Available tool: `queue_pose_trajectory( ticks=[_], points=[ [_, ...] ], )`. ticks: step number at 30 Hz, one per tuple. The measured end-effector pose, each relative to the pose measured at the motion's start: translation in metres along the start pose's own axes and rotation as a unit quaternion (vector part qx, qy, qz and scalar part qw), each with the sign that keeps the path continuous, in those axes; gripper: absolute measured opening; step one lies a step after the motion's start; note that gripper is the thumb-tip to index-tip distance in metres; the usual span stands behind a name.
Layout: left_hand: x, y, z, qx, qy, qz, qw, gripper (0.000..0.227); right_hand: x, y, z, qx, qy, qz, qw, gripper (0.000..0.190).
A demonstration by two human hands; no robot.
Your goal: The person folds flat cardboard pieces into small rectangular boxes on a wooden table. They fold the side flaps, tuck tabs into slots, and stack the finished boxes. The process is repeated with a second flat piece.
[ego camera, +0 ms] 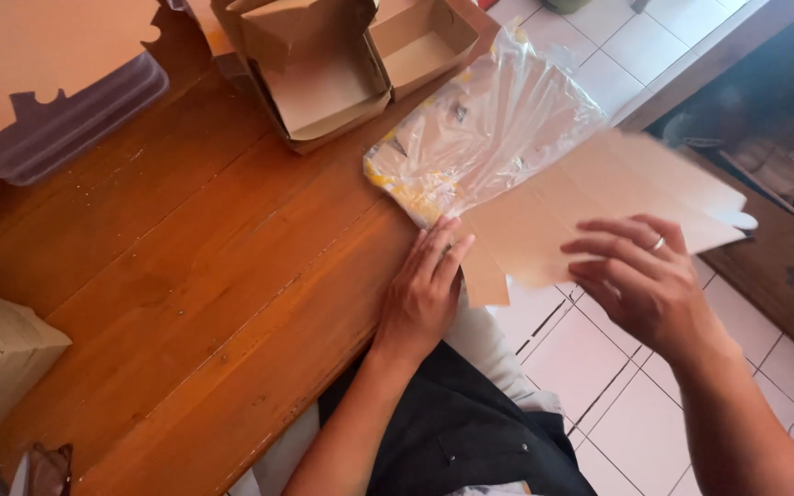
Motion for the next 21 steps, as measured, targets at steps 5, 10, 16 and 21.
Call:
queue_pose_trajectory(
  ticks=[5, 10, 16, 21],
  points=[
    [-0.013, -0.009, 0.003, 0.026, -0.033, -0.078, 0.996, 0.04, -0.039, 0.041, -0.001, 0.044, 0.1, 0.006, 0.994, 0.012],
    [-0.049, -0.043, -0.001, 0.057, -0.075, -0.188, 0.978, 0.017, -0.088, 0.073, 0.003, 0.052, 0.06, 0.022, 0.997, 0.012],
    [-0.116, -0.05, -0.037, -0.02, -0.206, -0.021, 0.978, 0.027, -0.094, 0.143, 0.049, 0.01, 0.031, -0.002, 0.999, 0.026],
    [-0.193, -0.035, -0.092, -0.126, -0.262, 0.057, 0.955, 0.028, -0.045, 0.197, 0.081, -0.244, 0.047, 0.06, 0.967, 0.018]
  ],
)
Point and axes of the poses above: each hand's wrist, its own z-axis towards the middle knuckle, its own x-axis out of the palm, y = z × x, the point moved 4 cm from there along z, towards the middle knuckle, and after that the axes turned 6 degrees about x, right-handed, at the moved point
